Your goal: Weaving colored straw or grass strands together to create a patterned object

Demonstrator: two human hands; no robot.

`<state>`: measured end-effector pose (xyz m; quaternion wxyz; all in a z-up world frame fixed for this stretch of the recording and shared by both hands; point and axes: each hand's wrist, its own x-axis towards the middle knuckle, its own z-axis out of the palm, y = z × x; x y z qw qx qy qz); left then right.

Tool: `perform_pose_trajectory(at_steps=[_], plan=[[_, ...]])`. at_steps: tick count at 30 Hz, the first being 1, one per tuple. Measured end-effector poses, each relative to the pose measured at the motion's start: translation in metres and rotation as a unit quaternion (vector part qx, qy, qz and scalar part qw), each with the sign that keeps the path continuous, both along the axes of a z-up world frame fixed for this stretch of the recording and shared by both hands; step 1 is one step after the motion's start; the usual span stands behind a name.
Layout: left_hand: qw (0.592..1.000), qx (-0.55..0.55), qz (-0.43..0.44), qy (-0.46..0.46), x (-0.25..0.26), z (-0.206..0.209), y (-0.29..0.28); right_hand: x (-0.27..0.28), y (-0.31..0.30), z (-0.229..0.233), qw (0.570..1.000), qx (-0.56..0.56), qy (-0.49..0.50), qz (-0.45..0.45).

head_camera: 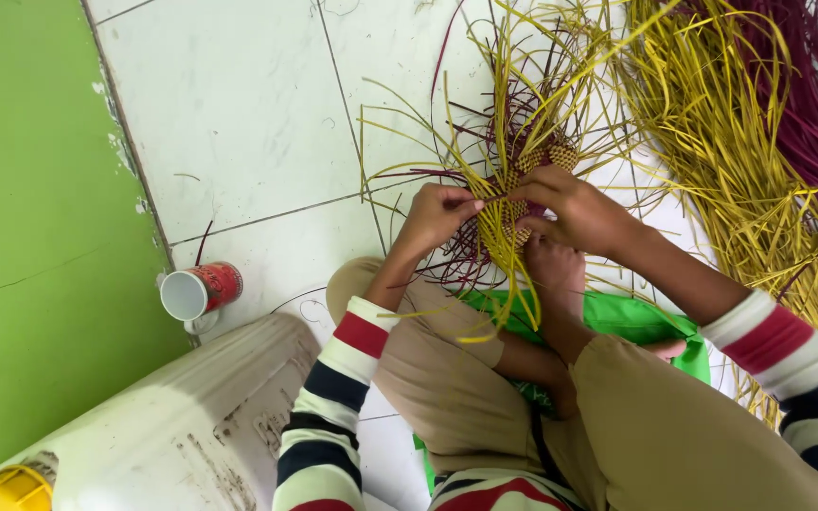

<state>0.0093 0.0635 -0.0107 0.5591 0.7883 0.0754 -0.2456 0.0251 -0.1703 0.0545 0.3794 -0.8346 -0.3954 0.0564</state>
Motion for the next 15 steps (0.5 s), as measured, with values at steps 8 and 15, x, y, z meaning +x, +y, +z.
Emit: perform_pose_trajectory(at_steps=[8,15], plan=[[0.996,-0.066,0.054,-0.018,-0.011,0.008,-0.018,0.014,0.027,-0.014,0.996,0.034,-0.066,0.051],[0.983,0.047,0.064,-0.166,-0.028,0.046,-0.031,0.034,0.029,-0.012,0.974,-0.031,0.225,-0.021]])
